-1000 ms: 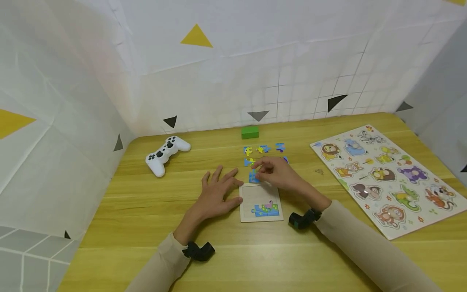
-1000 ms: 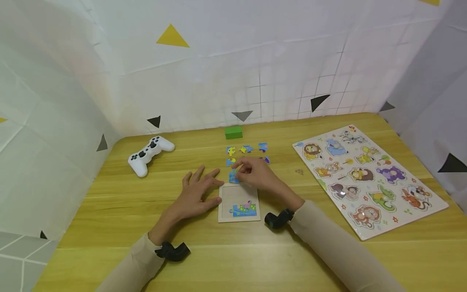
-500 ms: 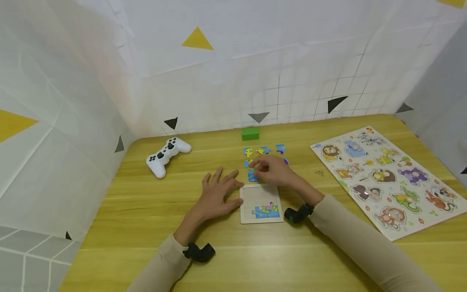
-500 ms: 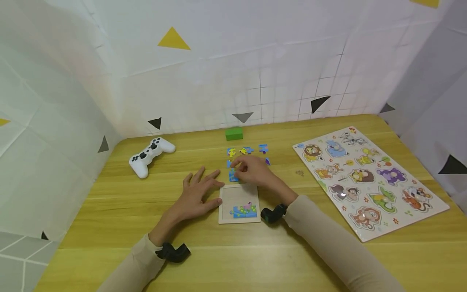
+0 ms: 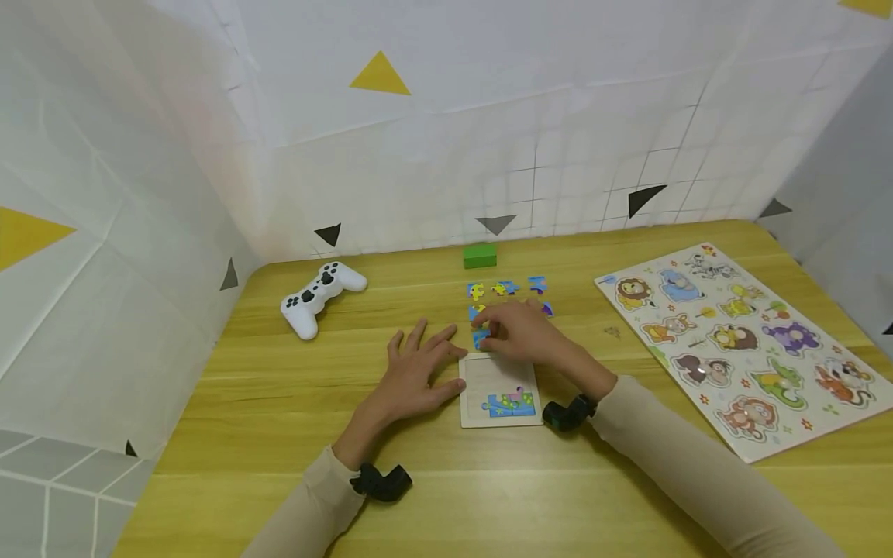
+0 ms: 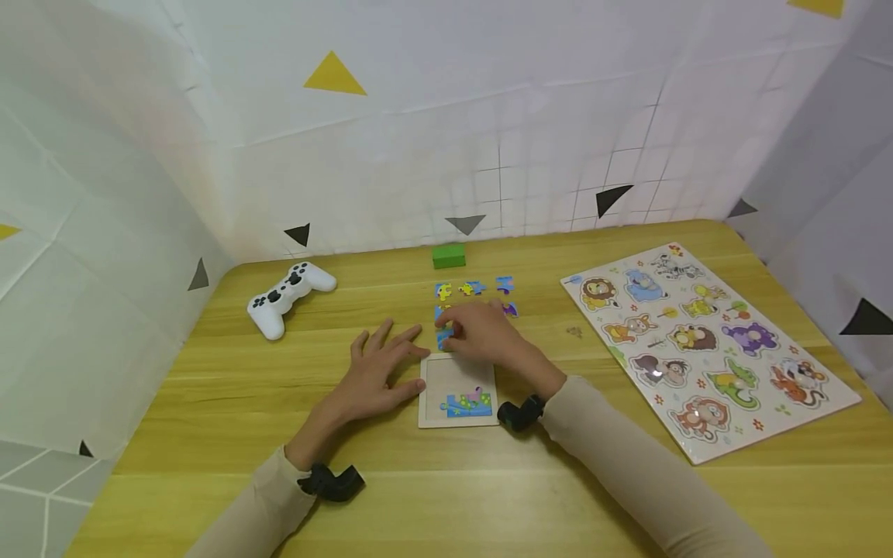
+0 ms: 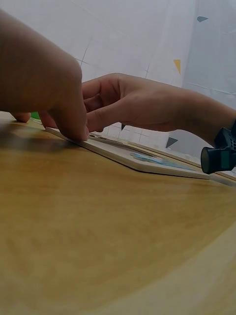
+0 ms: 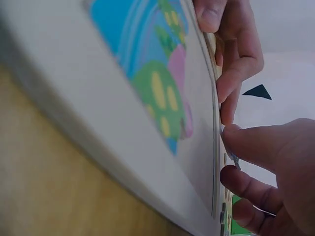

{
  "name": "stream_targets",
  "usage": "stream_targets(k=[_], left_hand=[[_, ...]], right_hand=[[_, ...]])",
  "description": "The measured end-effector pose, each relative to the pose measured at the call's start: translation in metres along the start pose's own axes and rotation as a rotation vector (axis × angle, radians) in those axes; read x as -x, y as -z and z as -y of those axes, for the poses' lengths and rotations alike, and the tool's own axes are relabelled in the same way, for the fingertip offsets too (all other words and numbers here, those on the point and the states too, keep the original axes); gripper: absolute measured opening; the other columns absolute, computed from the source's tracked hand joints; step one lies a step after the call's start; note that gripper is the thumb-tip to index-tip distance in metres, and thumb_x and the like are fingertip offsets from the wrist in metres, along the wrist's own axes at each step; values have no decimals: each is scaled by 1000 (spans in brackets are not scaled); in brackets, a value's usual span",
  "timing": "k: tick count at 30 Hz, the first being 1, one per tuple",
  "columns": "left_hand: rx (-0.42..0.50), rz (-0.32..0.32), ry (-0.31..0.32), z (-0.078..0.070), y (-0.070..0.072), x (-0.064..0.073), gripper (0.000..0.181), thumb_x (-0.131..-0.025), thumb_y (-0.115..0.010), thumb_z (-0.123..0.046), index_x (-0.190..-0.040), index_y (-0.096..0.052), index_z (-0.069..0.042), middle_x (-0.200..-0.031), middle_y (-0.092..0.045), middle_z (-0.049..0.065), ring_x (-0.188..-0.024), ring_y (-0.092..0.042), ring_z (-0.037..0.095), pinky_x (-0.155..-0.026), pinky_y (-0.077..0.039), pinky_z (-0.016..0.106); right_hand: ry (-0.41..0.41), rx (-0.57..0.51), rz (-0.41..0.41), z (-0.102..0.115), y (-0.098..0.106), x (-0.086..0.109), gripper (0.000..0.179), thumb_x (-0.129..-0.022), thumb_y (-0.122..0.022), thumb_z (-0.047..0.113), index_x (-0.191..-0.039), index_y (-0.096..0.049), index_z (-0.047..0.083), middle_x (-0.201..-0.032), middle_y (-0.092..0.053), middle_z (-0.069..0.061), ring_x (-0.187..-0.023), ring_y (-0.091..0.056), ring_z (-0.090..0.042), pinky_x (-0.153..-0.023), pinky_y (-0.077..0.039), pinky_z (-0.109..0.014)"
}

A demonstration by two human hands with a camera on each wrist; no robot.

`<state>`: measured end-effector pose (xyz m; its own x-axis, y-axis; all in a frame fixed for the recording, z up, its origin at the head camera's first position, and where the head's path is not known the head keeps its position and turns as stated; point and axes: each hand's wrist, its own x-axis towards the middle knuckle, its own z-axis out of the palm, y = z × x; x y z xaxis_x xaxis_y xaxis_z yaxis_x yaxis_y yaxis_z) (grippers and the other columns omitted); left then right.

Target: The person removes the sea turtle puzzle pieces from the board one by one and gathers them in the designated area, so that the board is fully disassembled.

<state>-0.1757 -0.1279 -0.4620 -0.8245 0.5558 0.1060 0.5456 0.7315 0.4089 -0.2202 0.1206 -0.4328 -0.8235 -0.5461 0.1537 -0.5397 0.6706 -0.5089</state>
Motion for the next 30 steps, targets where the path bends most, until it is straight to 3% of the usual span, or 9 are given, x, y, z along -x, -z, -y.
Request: stream_targets(k=[4, 13, 30], left_hand=[[1, -3, -1, -1, 1, 0, 43, -97, -57, -53, -135, -61, -33, -167, -33, -5, -158, -10, 44, -116, -3, 72], [3, -10, -9, -1, 1, 0, 43, -96, -58, -52, -134, -61, -33, -167, -34, -4, -157, -12, 45, -116, -4, 73], [-8, -10, -8, 0, 0, 0, 43, -97, -57, -54, -134, -60, -34, -167, -34, -4, -157, -12, 45, -116, -5, 73]], right_hand=[[32, 82, -12, 2, -2, -2, 28, -88, -81, 28, -113, -75, 18, -92, -73, 4, -90, -64, -16, -79, -31, -40], [59, 128, 2, 3, -2, -3, 22, -89, -80, 30, -109, -76, 20, -100, -70, 3, -93, -61, -17, -78, -32, -38], [79, 83, 7, -1, -2, -6, 18, -92, -77, 30, -107, -79, 21, -96, -70, 4, -86, -58, -16, -75, -25, -37]])
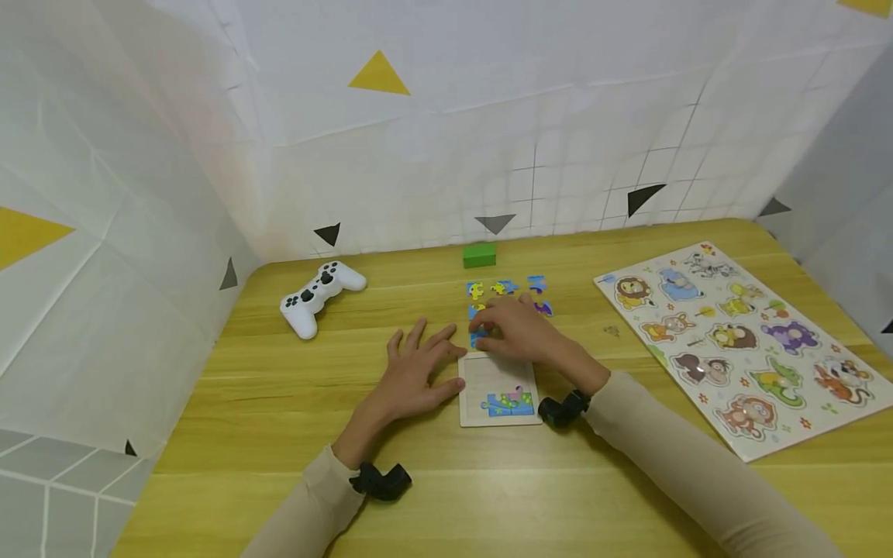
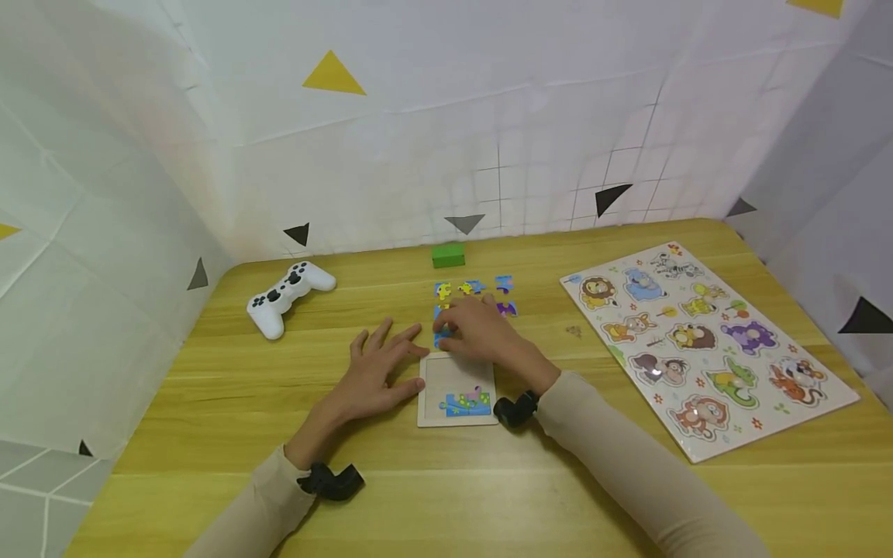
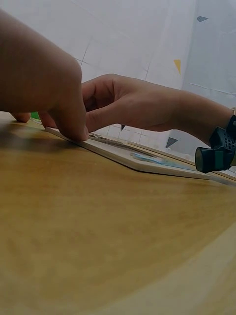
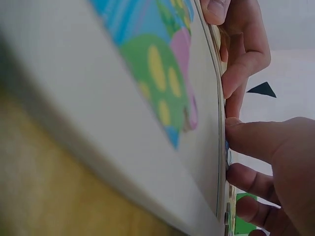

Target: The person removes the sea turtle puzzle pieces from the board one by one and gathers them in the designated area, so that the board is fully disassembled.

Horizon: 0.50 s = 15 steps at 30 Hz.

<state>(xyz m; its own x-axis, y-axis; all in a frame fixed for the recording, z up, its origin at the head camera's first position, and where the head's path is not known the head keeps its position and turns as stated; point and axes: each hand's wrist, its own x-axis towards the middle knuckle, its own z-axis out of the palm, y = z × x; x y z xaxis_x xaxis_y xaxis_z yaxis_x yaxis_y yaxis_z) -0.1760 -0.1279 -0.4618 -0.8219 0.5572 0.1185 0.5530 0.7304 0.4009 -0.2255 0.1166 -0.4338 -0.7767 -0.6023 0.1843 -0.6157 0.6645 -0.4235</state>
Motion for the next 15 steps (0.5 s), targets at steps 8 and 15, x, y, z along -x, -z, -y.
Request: stream_targets(k=[8, 15], left_hand=[[1, 18, 13, 1, 0, -1, 45, -97, -56, -54, -136, -59, -34, -168, -32, -6, -158, -10, 44, -116, -3, 72], [10, 14, 6, 1, 1, -1, 44, -96, -57, -54, -134, -60, -33, -167, -33, -4, -157, -11, 45, -115, -4, 73]], right_hand=[[1, -128, -74, -11, 7, 7, 23, -95, -71, 20, -117, -75, 13, -102, -73, -3, -92, -63, -19, -86, -42, -43], [-29, -180, -149, -21, 22, 21, 22, -94, -71, 11, -115, -75, 9, -93, -72, -2, -76, -54, -15, -69, -43, -30]])
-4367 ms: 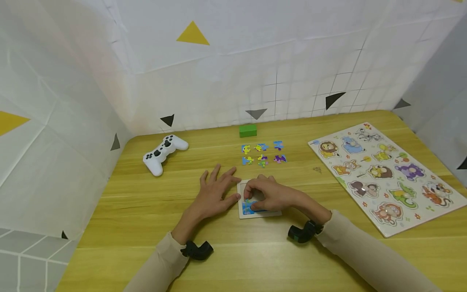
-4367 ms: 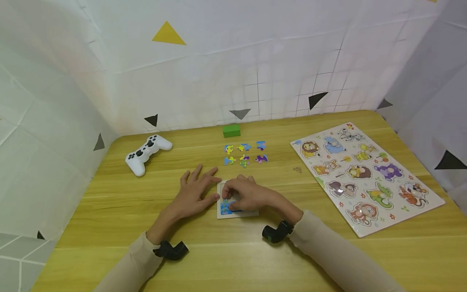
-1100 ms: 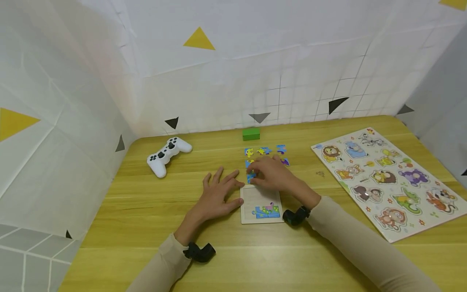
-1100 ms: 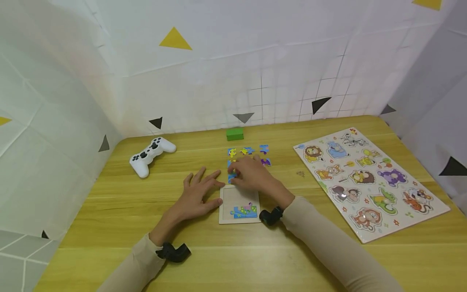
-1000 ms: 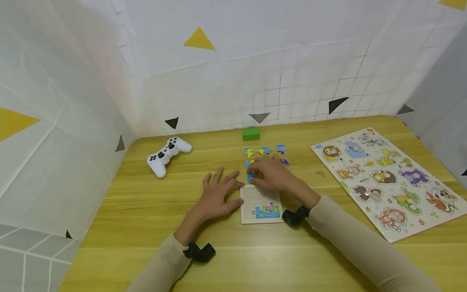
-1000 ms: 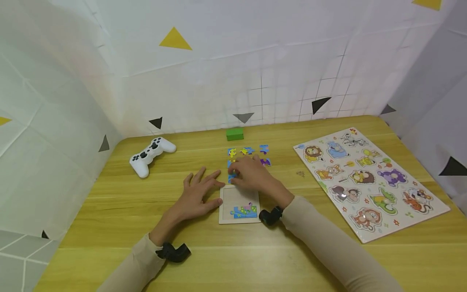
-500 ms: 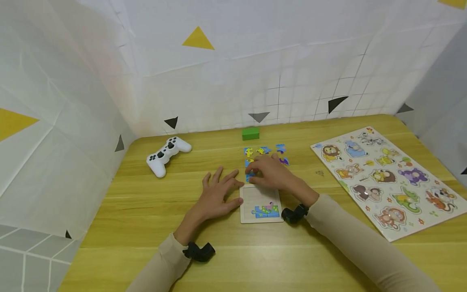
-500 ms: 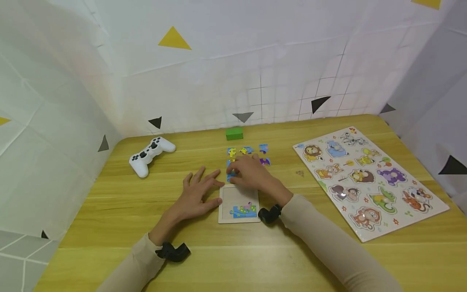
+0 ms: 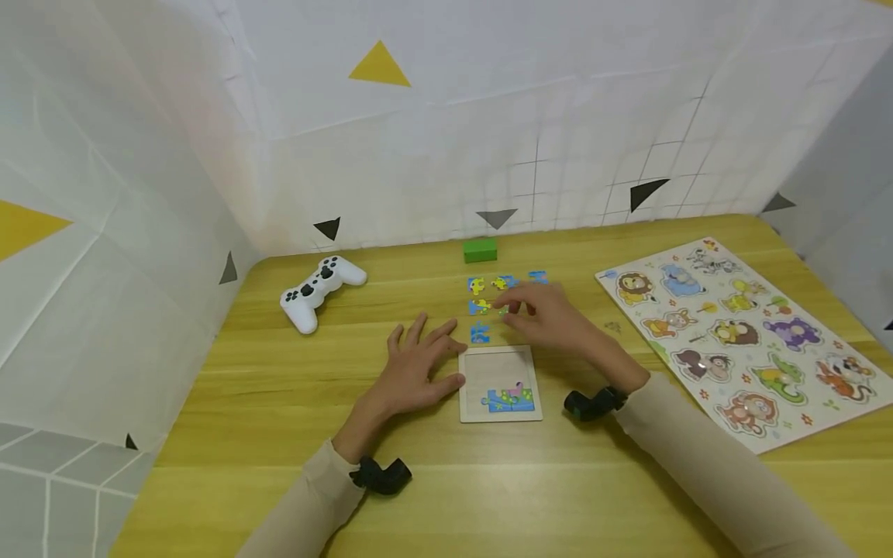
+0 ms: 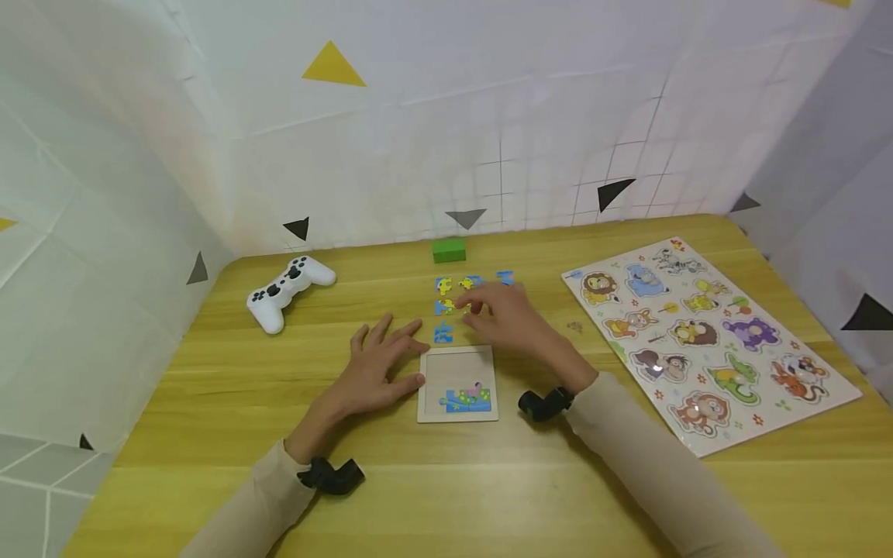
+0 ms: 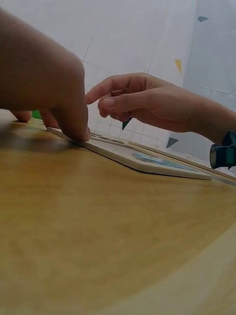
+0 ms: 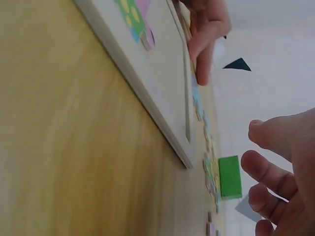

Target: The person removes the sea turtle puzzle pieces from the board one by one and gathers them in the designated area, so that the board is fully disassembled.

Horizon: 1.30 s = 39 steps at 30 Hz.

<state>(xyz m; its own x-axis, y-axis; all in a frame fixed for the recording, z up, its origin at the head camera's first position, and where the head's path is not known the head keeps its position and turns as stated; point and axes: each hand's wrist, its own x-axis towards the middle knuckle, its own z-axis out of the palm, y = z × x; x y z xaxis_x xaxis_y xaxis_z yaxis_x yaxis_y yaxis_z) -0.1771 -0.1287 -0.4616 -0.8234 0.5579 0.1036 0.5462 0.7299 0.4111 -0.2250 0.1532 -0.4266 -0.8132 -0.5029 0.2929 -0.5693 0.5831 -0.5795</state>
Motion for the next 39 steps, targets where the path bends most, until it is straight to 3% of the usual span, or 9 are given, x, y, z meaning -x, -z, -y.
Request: stream_targets(k=[3, 8, 13, 17, 24, 28, 39], left_hand=[[4, 0, -1, 0, 0, 0, 43, -95, -57, -54, -134, -60, -34, -167, -33, -4, -157, -10, 45, -115, -3, 73], [6, 6, 6, 0, 0, 0, 43, -95, -57, -55, -133, -60, -35, -168, -31, -5, -158, -9, 44, -116, -2, 73], [17, -4, 2, -1, 0, 0, 44, -95, -58, -56, -133, -60, -34, -168, -32, -4, -158, -8, 45, -116, -2, 73], [19, -3, 3, 0, 0, 0, 44, -95, -57, -56, -133, -60, -34, -168, -32, -5, -158, -8, 44, -116, -2, 73], [28, -4, -8, -1, 1, 1, 44, -95, -58, -55, -133, -61, -32, -167, -33, -2, -157, -8, 46, -115, -2, 73], [22, -3, -9, -1, 2, 1, 43, -96, -58, -54, -133, -61, -32, -167, -33, -2, -157, -9, 46, -116, -2, 73], [17, -1, -10, -1, 1, 2, 43, -95, -59, -54, -134, -59, -34, -168, -31, -3, -158, -8, 45, -116, -2, 72]], right_hand=[[15, -1, -10, 0, 5, 6, 22, -92, -72, 9, -114, -76, 9, -87, -69, -1, -70, -48, -13, -66, -40, -29], [134, 5, 17, 4, 7, 16, 22, -89, -76, 7, -111, -76, 9, -87, -70, -1, -74, -53, -14, -67, -44, -29], [164, 13, 166, 15, 5, 24, 27, -86, -81, 17, -112, -76, 15, -97, -69, -2, -92, -57, -20, -80, -39, -34], [191, 56, 278, 23, 3, 28, 30, -84, -82, 23, -114, -76, 20, -100, -67, 0, -96, -54, -18, -84, -36, -35], [168, 35, 395, 32, 2, 33, 32, -82, -85, 24, -113, -76, 27, -105, -66, 4, -106, -51, -15, -89, -32, -43], [143, 52, 434, 36, 2, 35, 32, -82, -86, 26, -112, -76, 29, -106, -66, 5, -106, -52, -15, -87, -32, -41], [167, 18, 482, 41, -4, 37, 33, -82, -85, 21, -112, -77, 31, -104, -65, 7, -97, -47, -10, -80, -27, -34]])
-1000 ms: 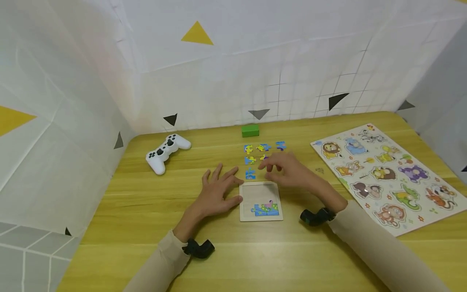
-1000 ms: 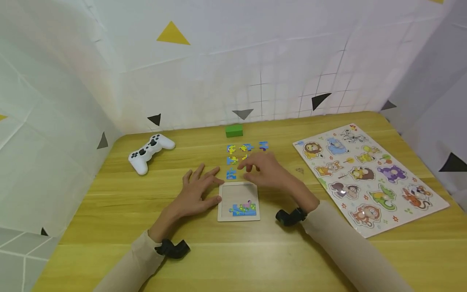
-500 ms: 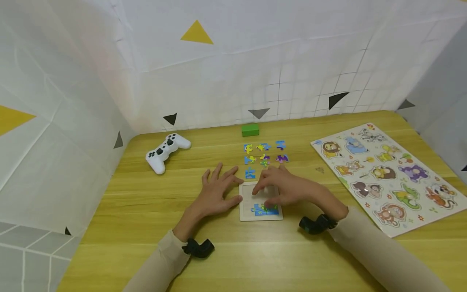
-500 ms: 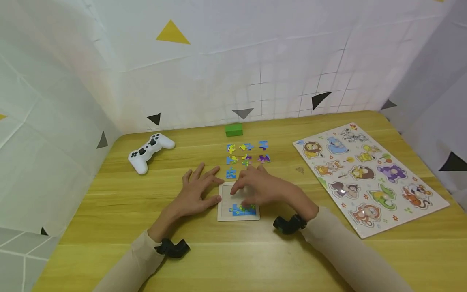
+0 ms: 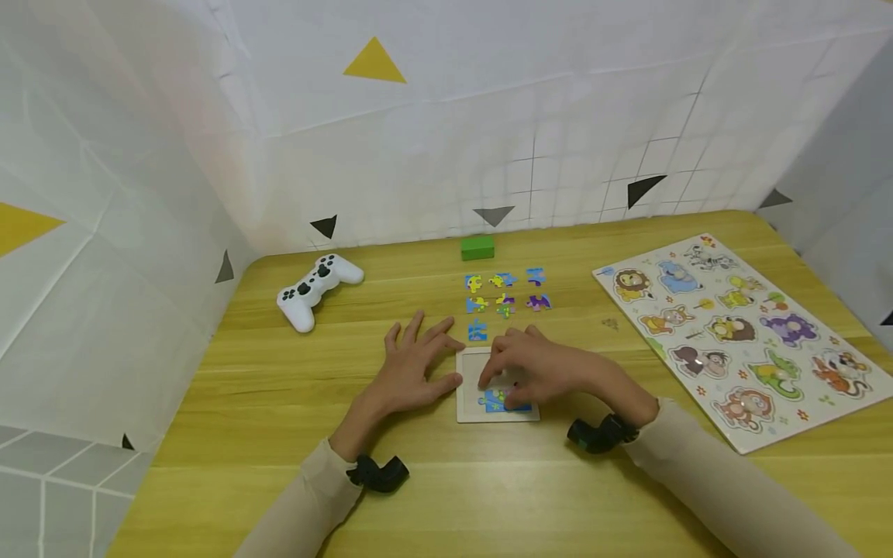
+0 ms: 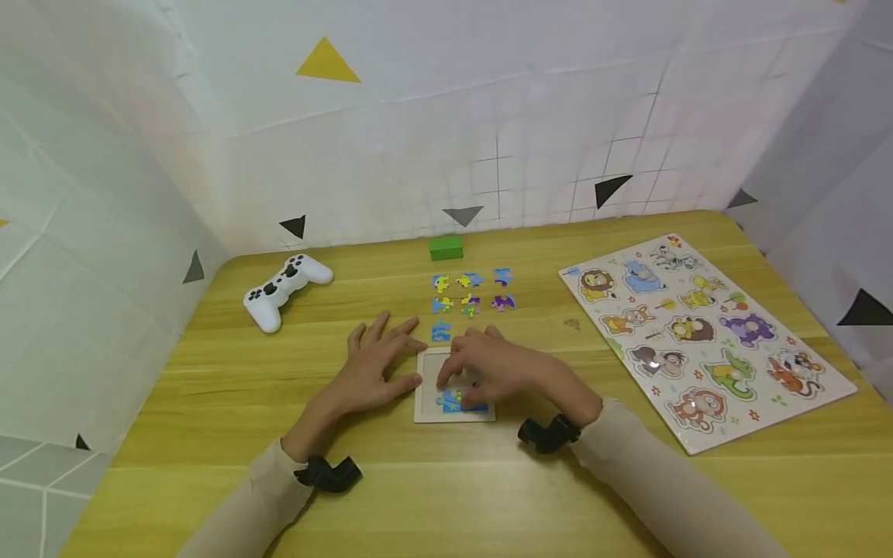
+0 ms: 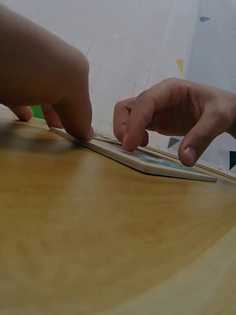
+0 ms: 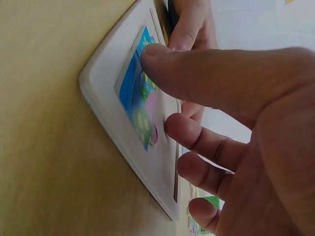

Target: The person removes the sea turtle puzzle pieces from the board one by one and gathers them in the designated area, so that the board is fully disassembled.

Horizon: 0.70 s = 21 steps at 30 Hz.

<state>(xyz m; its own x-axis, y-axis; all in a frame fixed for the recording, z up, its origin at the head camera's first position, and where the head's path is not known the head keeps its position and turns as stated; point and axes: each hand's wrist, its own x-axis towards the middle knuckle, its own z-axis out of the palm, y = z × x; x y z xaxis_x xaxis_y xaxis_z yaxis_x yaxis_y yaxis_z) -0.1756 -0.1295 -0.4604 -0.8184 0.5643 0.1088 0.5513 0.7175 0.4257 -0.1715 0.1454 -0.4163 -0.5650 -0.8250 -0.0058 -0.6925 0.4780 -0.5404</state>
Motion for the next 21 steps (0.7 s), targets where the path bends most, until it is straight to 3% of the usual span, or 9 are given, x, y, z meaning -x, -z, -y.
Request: stream_targets(k=[21], left_hand=[[-11, 15, 16, 0, -1, -2, 50, -90, -61, -62, -133, -57, -37, -169, -29, -4, -158, -7, 44, -116, -1, 73]], right_hand=[[6, 9, 41, 3, -1, 0, 41, -86, -75, 6, -115, -76, 35, -99, -57, 5, -88, -39, -11, -76, -24, -35]])
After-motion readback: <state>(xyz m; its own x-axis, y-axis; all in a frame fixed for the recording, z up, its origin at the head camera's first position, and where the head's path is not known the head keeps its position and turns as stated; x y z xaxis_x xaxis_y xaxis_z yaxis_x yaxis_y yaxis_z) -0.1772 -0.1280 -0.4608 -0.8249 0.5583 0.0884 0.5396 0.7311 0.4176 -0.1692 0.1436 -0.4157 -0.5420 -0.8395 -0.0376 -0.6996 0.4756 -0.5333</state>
